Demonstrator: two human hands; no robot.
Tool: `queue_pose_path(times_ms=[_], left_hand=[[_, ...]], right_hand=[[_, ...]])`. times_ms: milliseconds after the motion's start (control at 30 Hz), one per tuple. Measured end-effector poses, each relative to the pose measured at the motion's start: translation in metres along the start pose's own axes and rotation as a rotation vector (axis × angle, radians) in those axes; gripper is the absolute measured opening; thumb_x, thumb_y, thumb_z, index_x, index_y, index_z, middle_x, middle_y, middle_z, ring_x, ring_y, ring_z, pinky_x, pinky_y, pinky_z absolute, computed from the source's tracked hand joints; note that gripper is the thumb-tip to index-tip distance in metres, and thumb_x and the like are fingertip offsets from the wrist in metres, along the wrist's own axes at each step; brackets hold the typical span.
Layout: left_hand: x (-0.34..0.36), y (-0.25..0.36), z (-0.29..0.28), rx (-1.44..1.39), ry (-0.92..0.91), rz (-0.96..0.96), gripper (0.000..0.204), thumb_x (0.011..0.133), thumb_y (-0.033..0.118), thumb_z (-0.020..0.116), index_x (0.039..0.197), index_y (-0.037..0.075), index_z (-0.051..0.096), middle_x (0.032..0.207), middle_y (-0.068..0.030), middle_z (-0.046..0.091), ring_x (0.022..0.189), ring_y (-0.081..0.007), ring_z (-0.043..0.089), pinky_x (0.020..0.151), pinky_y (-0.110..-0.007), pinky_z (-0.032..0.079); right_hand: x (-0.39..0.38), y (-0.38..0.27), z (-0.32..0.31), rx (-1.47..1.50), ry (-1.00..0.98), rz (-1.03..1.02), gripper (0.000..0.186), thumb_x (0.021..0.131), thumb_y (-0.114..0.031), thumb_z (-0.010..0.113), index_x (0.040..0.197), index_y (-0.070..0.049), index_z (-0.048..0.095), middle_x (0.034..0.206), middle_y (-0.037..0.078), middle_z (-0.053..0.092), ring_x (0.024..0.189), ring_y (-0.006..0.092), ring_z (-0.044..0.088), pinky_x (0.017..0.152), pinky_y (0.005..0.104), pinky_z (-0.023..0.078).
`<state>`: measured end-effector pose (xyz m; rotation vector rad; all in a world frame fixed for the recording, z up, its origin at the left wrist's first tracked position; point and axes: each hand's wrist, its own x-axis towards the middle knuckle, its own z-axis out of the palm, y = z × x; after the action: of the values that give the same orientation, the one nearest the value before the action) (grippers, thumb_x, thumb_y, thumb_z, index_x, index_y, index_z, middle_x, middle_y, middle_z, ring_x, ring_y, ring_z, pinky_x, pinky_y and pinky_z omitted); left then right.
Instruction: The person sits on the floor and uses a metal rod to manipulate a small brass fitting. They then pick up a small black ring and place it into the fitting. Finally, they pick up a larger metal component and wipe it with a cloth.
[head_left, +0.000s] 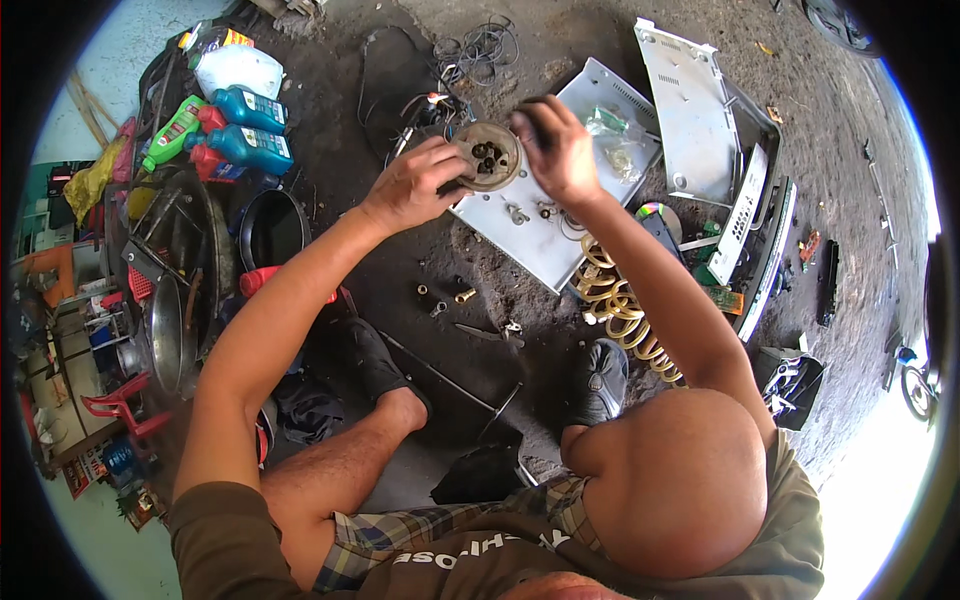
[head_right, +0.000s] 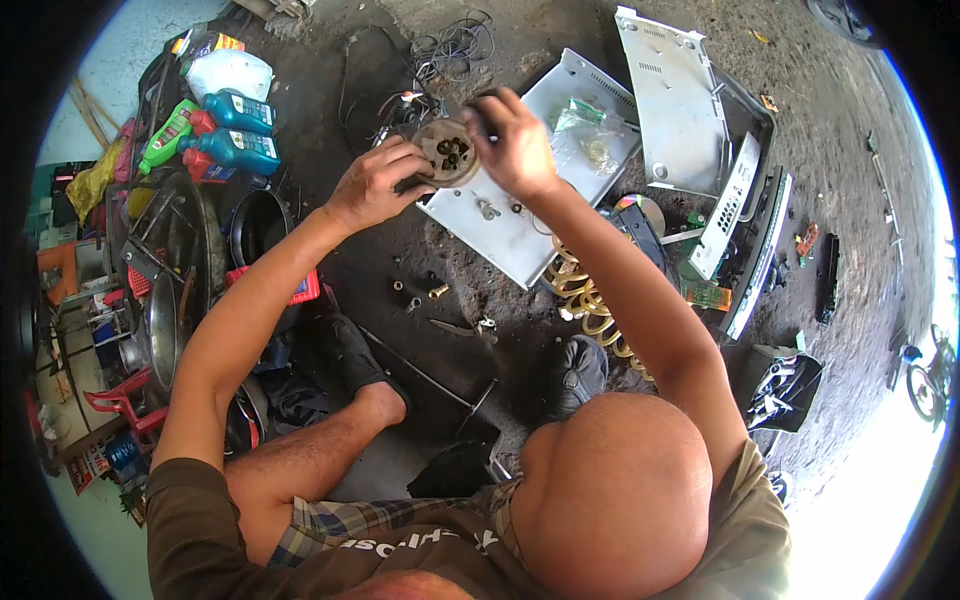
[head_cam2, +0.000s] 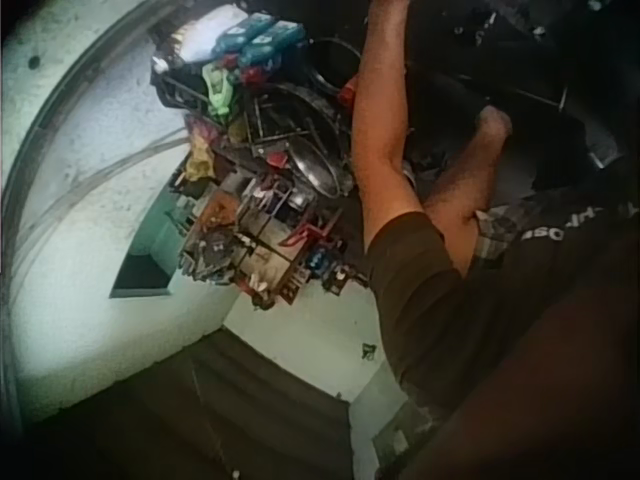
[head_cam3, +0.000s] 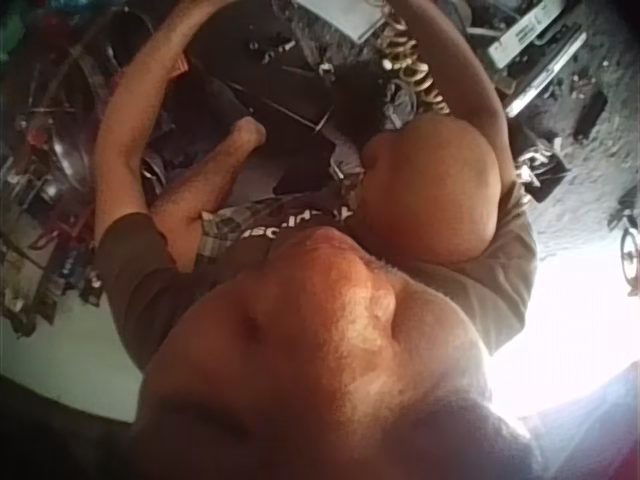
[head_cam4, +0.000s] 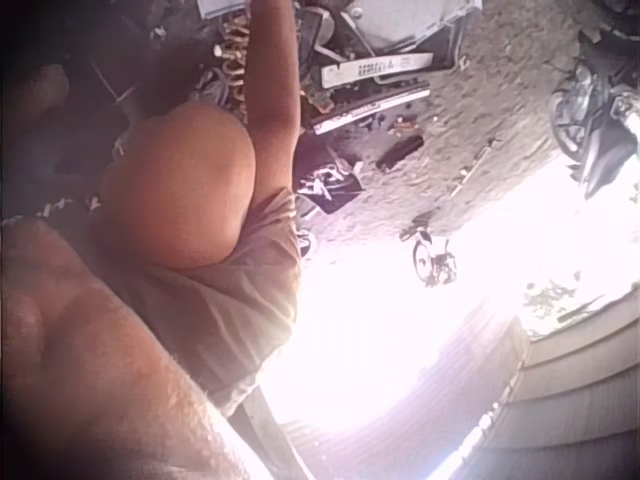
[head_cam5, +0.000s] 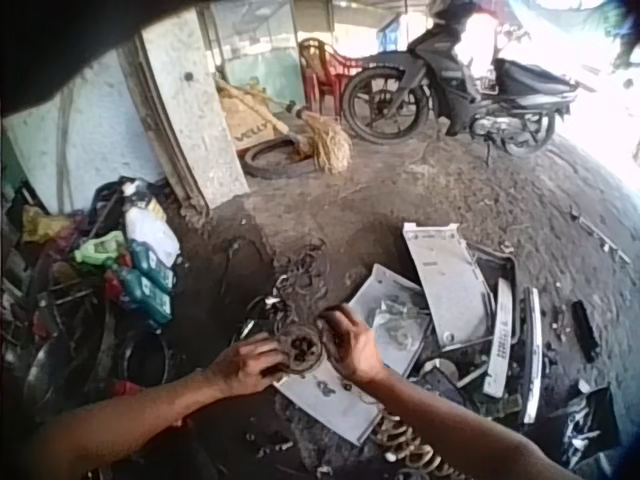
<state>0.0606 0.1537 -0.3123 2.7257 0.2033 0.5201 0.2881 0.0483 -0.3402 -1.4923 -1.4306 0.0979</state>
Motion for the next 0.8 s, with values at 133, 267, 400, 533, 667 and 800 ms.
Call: queue_pose_path(times_ms=[133, 267, 400, 533, 667, 800], left_hand=[[-0.001, -0.006, -0.003, -0.036, 0.040, -0.048, 0.029, 0.076, 0.008, 0.090, 0.098, 0.004, 0.073, 0.105, -0.0076, 0.072, 0.099, -0.0314, 0.069, 0.088, -0.042, 0.057], [-0.017, -0.016, -0.005, -0.010, 0.035, -0.103, 0.028, 0.077, 0.009, 0.090, 0.098, 0.005, 0.072, 0.104, -0.0081, 0.072, 0.100, -0.0314, 0.069, 0.089, -0.043, 0.057], [-0.021, -0.019, -0.003, 0.000, 0.014, -0.116, 0.028, 0.077, 0.009, 0.090, 0.098, 0.005, 0.072, 0.104, -0.0078, 0.072, 0.101, -0.0310, 0.069, 0.089, -0.042, 0.057], [-0.023, -0.016, -0.002, -0.004, -0.002, -0.111, 0.029, 0.076, 0.009, 0.090, 0.098, 0.005, 0.072, 0.104, -0.0072, 0.072, 0.100, -0.0303, 0.069, 0.089, -0.042, 0.057], [-0.015, -0.015, 0.000, -0.016, 0.005, -0.091, 0.029, 0.076, 0.009, 0.090, 0.098, 0.005, 0.072, 0.103, -0.0065, 0.071, 0.100, -0.0296, 0.068, 0.089, -0.041, 0.057], [-0.014, -0.014, -0.001, -0.009, 0.001, -0.087, 0.028, 0.077, 0.009, 0.090, 0.098, 0.006, 0.072, 0.103, -0.0060, 0.071, 0.099, -0.0290, 0.068, 0.089, -0.041, 0.057]], right_hand=[[-0.043, 0.048, -0.014, -0.232, -0.342, 0.307, 0.033, 0.096, -0.029, 0.078, 0.112, -0.002, 0.068, 0.108, 0.022, 0.068, 0.096, 0.0432, 0.072, 0.084, 0.0509, 0.060], [-0.087, 0.041, -0.010, -0.471, -0.730, 0.452, 0.065, 0.089, -0.045, 0.085, 0.130, -0.002, 0.058, 0.124, 0.026, 0.061, 0.109, 0.0450, 0.071, 0.093, 0.0524, 0.059], [-0.096, 0.030, -0.003, -0.458, -0.743, 0.434, 0.078, 0.088, -0.049, 0.085, 0.141, -0.004, 0.048, 0.131, 0.026, 0.053, 0.116, 0.0456, 0.068, 0.096, 0.0531, 0.059], [-0.095, 0.014, 0.011, -0.411, -0.786, 0.374, 0.060, 0.093, -0.039, 0.081, 0.133, -0.006, 0.052, 0.127, 0.025, 0.055, 0.111, 0.0451, 0.070, 0.093, 0.0537, 0.060], [-0.108, 0.027, 0.027, -0.352, -0.773, 0.271, 0.029, 0.099, -0.017, 0.069, 0.124, -0.006, 0.059, 0.118, 0.025, 0.060, 0.100, 0.0462, 0.073, 0.087, 0.0545, 0.060], [-0.107, 0.025, 0.032, -0.325, -0.782, 0.272, 0.018, 0.103, -0.011, 0.056, 0.117, -0.004, 0.064, 0.119, 0.026, 0.061, 0.102, 0.0453, 0.073, 0.088, 0.0543, 0.060]])
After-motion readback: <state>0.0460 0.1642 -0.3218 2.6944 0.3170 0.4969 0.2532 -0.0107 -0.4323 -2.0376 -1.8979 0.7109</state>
